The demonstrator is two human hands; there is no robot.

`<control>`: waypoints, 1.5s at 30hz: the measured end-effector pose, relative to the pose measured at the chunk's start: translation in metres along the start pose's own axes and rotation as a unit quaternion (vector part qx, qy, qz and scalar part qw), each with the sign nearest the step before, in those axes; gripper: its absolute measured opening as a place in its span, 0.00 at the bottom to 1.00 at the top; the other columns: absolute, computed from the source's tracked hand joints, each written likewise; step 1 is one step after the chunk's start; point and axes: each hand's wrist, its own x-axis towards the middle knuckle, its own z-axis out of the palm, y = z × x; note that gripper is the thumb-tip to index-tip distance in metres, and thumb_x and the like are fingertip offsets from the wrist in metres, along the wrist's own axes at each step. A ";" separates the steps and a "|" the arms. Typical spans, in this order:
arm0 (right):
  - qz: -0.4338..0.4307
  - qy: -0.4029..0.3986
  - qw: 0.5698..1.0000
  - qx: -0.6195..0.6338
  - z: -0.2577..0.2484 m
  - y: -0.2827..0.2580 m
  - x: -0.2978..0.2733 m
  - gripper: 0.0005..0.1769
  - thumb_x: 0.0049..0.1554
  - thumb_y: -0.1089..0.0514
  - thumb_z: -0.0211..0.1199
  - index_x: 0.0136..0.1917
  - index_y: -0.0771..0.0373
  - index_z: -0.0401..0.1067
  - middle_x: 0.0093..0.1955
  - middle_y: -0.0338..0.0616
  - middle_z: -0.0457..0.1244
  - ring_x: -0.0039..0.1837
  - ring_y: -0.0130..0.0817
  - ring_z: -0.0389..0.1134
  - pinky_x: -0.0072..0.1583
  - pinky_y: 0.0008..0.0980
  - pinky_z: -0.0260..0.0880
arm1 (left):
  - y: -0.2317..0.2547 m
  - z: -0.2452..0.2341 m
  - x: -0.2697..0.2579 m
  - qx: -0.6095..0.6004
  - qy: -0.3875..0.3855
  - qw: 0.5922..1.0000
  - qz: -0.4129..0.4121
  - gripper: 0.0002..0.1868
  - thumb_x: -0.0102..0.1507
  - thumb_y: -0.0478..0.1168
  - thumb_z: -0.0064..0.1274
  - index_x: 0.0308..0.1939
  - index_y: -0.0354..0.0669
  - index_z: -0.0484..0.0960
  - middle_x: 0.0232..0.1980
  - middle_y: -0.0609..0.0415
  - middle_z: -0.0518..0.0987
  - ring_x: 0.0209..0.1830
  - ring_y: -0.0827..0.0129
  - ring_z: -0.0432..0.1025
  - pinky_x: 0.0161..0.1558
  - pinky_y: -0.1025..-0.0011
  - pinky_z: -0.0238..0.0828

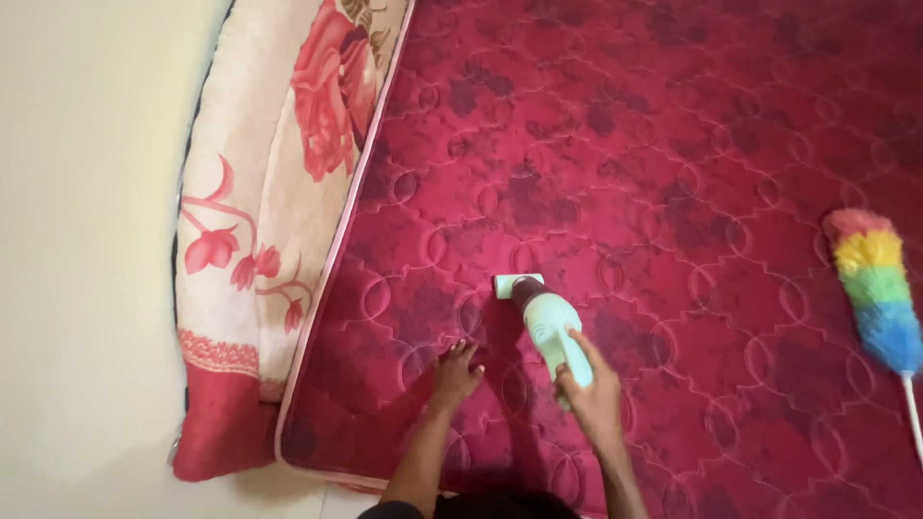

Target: The person cleans a mattress by moving a handheld vacuum cleaner across its surface in various directions.

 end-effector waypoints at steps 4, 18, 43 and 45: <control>0.012 0.021 1.000 -0.008 0.016 0.017 0.011 0.35 0.55 0.64 0.62 0.75 0.50 0.67 0.33 0.45 0.67 0.29 0.28 0.64 0.30 0.30 0.65 | 0.017 -0.005 -0.002 0.041 0.009 0.999 -0.007 0.48 0.56 0.53 0.68 0.77 0.64 0.61 0.83 0.53 0.49 0.85 0.56 0.39 0.81 0.45 0.32; -0.065 0.058 0.996 -0.031 0.046 0.027 0.160 0.33 0.55 0.65 0.65 0.74 0.54 0.69 0.35 0.43 0.69 0.29 0.24 0.65 0.32 0.30 0.66 | 0.032 -0.018 0.000 0.065 -0.023 0.997 -0.022 0.60 0.48 0.52 0.76 0.79 0.70 0.55 0.85 0.55 0.37 0.86 0.57 0.29 0.78 0.37 0.22; -0.103 0.005 0.993 -0.056 0.093 0.016 0.330 0.43 0.49 0.71 0.61 0.76 0.49 0.64 0.54 0.45 0.71 0.38 0.28 0.68 0.38 0.32 0.70 | -0.006 -0.122 0.155 0.104 -0.066 0.992 0.002 0.77 0.35 0.77 0.70 0.81 0.80 0.40 0.84 0.45 0.18 0.84 0.53 0.12 0.69 0.27 0.04; -0.126 0.004 0.989 -0.076 0.105 0.020 0.357 0.43 0.49 0.71 0.61 0.77 0.50 0.64 0.54 0.46 0.71 0.39 0.28 0.70 0.40 0.31 0.71 | -0.015 -0.120 0.188 0.107 -0.055 0.993 0.018 0.74 0.36 0.83 0.63 0.81 0.81 0.41 0.84 0.46 0.19 0.84 0.53 0.13 0.68 0.24 0.03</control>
